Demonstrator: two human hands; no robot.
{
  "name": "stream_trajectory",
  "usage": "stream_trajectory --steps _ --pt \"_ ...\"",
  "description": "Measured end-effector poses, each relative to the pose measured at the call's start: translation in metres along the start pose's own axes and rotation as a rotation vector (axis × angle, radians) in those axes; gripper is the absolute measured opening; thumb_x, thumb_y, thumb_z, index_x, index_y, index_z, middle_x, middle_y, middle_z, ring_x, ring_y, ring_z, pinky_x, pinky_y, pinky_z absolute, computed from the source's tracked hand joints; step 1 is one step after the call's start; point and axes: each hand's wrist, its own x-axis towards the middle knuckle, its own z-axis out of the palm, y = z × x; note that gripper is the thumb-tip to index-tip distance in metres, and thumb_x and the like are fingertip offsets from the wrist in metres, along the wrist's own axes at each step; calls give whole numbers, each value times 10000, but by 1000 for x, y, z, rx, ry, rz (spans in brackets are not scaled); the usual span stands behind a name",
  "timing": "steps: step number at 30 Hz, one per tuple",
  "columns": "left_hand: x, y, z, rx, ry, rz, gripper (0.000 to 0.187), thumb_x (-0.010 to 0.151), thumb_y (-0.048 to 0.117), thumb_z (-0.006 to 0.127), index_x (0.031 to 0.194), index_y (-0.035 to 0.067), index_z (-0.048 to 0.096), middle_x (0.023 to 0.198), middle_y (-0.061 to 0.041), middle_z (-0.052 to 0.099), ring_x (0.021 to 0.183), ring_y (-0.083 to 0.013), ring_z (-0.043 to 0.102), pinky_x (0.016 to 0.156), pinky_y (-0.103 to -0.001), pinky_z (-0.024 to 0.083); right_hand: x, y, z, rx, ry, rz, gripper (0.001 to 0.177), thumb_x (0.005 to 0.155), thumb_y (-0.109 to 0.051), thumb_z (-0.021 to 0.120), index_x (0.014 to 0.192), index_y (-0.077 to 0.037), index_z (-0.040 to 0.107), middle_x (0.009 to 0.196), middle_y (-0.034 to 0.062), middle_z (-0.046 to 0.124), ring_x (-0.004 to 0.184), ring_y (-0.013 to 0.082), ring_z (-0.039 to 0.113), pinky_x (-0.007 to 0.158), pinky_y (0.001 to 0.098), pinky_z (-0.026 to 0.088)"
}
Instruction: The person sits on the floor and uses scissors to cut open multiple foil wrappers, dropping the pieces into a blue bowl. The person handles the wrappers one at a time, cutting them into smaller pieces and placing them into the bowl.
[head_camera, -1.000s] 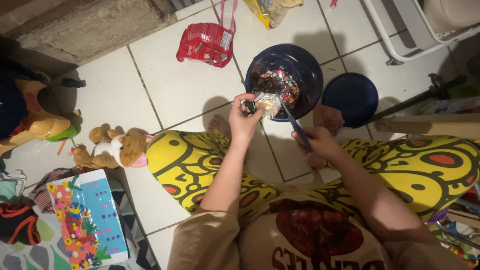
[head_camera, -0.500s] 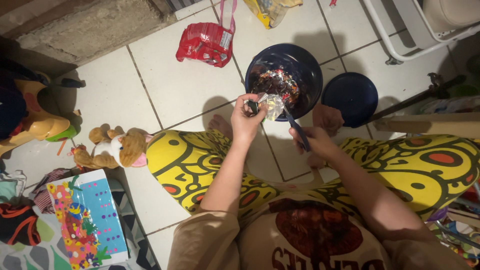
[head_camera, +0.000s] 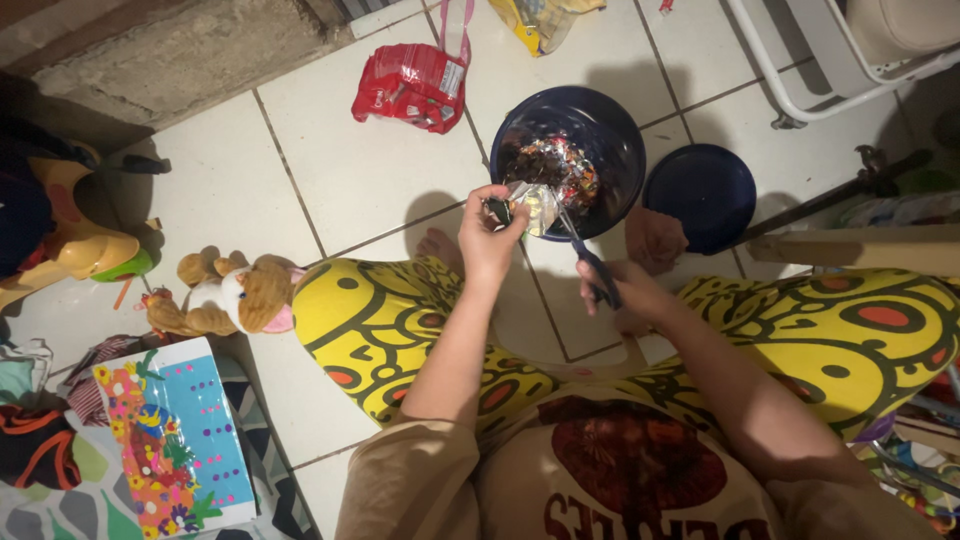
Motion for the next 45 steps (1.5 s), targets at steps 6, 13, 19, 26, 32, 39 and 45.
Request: stream_trajectory --steps 6,13,19,26,32,39,45 --pt "-5 5 6 83 -2 21 343 868 -9 808 1148 48 619 985 23 633 803 -31 576 688 -192 498 -5 -11 5 -44 103 6 639 890 -653 600 818 -27 707 681 61 675 620 156 665 640 302 485" --pt "-2 -4 3 -58 -45 16 381 869 -29 796 1181 45 590 1018 6 631 837 -42 595 694 -191 488 -3 -3 5 -34 182 -5 618 835 -627 692 762 -14 675 642 59 626 547 154 629 531 300 470" --pt "-2 4 2 -30 -25 -90 422 874 -10 785 1224 65 562 1032 -24 643 841 -58 629 699 -198 523 -2 1 4 -34 198 -3 576 840 -589 717 738 -23 669 592 54 609 524 154 602 517 299 447" --pt "0 -3 2 -2 -126 82 575 877 -56 764 1387 63 528 1321 -92 636 1198 -118 622 987 -250 528 -3 0 4 -28 203 17 551 858 -570 712 758 -29 675 598 59 616 537 151 597 537 298 448" --pt "-1 -17 0 -83 -219 -53 487 915 -58 762 1363 33 595 1285 -148 693 1150 -136 661 962 -262 548 -7 -7 1 -20 165 2 590 902 -612 633 784 -39 705 637 50 648 584 138 624 582 280 427" --pt "-1 2 0 -170 -263 -186 552 861 -46 764 1360 62 553 1305 -114 660 1083 -136 658 923 -266 564 -7 -7 -7 -82 217 -10 530 905 -533 674 745 -29 708 617 48 628 558 134 579 552 308 412" --pt "-3 12 0 -105 -236 -131 572 868 -38 783 1386 78 569 1311 -103 644 1131 -137 632 953 -275 556 1 4 -14 -44 203 1 577 961 -546 639 757 -10 706 653 63 660 619 140 603 610 284 426"
